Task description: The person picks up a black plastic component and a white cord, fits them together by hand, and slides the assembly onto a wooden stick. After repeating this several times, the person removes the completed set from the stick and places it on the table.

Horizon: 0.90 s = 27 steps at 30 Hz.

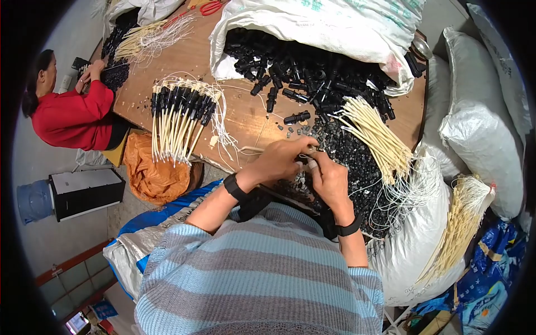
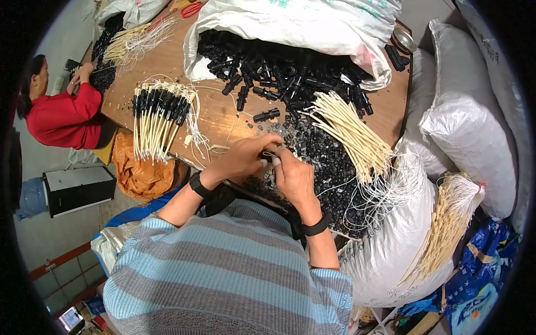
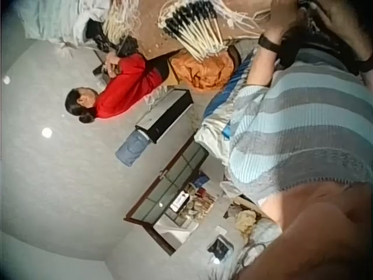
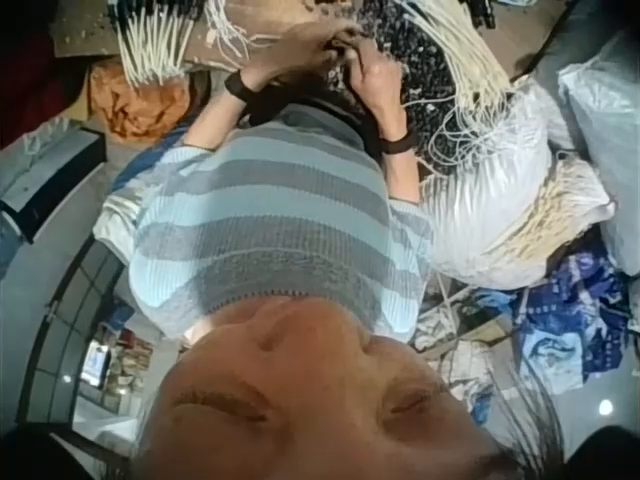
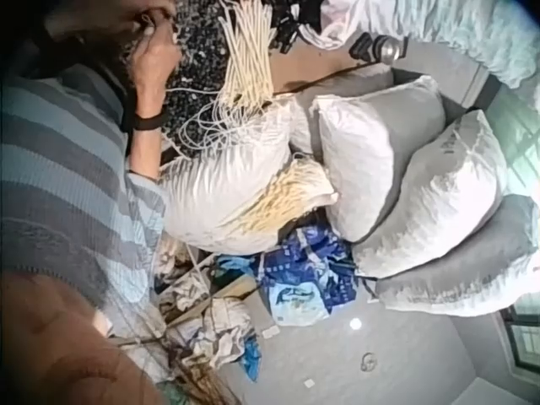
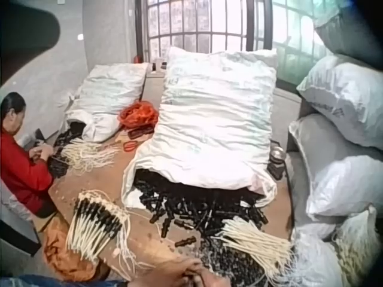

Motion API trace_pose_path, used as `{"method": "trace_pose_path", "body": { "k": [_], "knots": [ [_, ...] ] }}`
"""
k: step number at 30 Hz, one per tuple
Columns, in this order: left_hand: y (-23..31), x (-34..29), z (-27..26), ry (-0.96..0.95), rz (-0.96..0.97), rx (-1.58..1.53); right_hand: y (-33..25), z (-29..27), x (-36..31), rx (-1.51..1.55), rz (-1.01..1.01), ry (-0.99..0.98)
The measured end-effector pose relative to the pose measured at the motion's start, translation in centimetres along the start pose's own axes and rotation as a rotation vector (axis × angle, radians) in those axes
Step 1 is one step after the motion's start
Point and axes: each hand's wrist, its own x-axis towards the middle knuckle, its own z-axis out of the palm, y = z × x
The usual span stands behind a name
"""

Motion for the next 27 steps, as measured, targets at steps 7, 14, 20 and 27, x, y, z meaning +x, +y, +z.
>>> {"method": "trace_pose_path", "body": {
  "k": [7,14,20,27],
  "knots": [
    [-0.9,-0.3,-0.6,0.238,0.231,-0.211,-0.5,0.2,-0.1,0.029,0.003,0.059],
    [-5.1,-0.6,-0.6,0.378,-0.003,0.142,0.2,0.8,-1.2,0.128,0.287,0.109],
    [-9.2,0.9,-1.2,0.296,-0.050,0.171,1.2,0.6,-1.2,0.160,0.360,0.102],
    [0.0,0.7,1.8,0.280,0.209,-0.096,2.1,1.9,-0.3,0.300,0.524,0.123]
  ]
}}
